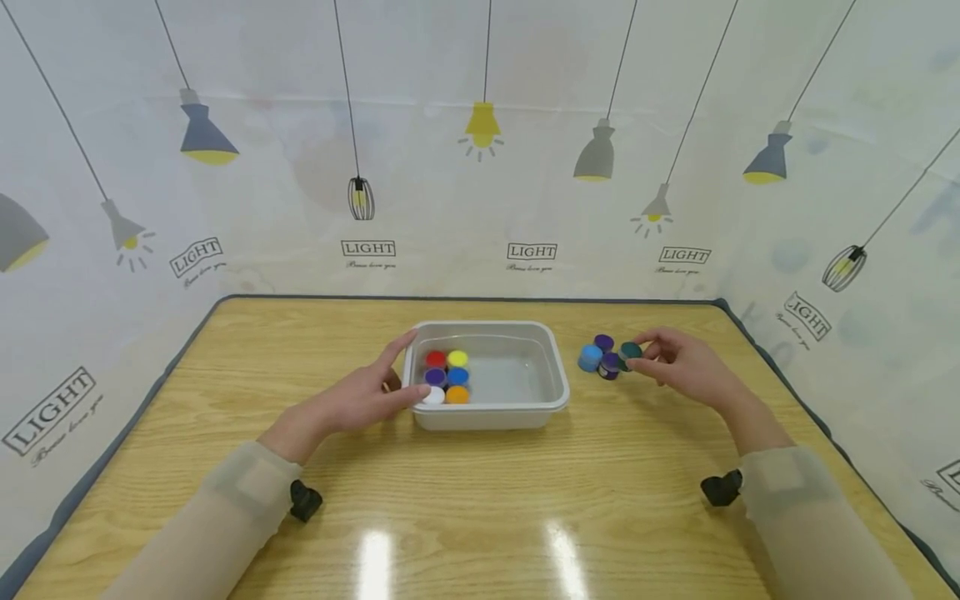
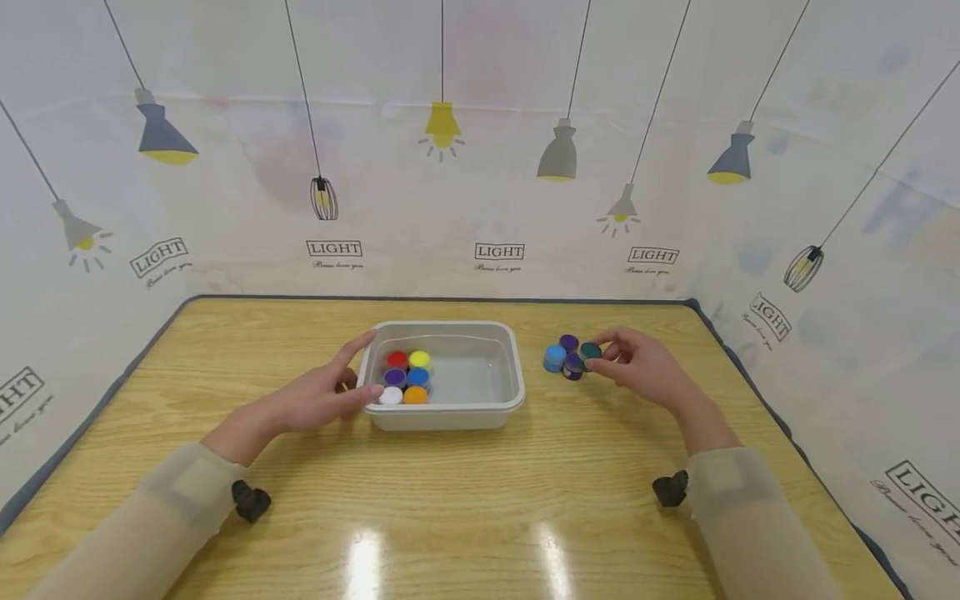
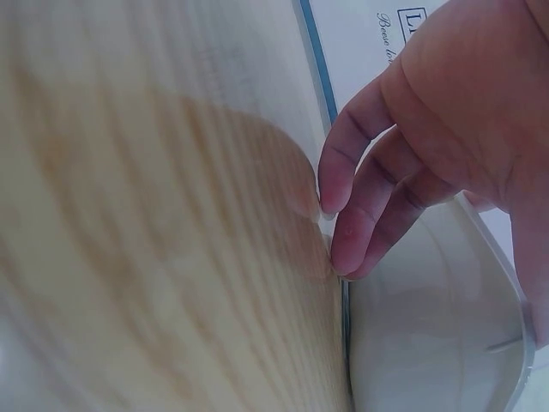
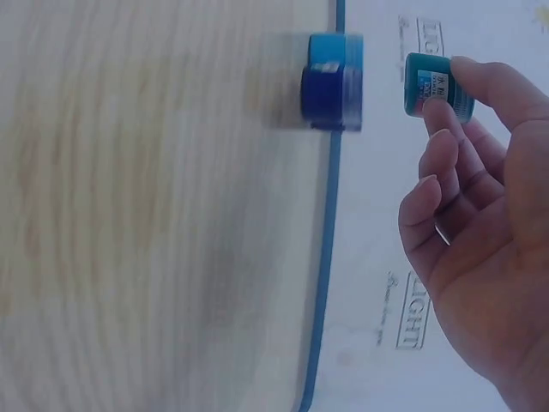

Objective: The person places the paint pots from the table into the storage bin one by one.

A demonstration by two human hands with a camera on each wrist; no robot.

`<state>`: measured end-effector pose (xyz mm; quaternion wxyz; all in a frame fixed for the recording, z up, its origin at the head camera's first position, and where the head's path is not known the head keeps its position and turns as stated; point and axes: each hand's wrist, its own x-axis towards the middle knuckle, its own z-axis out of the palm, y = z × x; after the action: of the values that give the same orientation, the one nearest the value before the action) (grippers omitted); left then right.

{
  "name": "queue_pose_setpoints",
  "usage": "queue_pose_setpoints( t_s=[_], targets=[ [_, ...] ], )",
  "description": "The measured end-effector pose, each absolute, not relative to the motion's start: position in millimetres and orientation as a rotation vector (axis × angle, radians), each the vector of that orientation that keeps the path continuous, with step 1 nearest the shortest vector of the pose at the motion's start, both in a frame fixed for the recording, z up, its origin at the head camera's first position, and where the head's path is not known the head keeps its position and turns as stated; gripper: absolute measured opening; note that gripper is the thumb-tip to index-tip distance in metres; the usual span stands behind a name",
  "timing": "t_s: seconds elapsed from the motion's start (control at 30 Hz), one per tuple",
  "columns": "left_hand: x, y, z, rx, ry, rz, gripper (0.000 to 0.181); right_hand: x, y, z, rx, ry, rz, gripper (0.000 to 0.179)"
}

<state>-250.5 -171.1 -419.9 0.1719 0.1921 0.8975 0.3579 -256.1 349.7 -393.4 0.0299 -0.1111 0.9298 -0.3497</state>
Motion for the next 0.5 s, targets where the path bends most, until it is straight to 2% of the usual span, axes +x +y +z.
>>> queue_pose_setpoints(
  t_s=[0.5],
  targets=[
    [-252, -172, -421, 0.529, 2.540, 1.023, 0.101, -261, 285, -376, -0.585, 2.775, -1.227, 0.036]
  ],
)
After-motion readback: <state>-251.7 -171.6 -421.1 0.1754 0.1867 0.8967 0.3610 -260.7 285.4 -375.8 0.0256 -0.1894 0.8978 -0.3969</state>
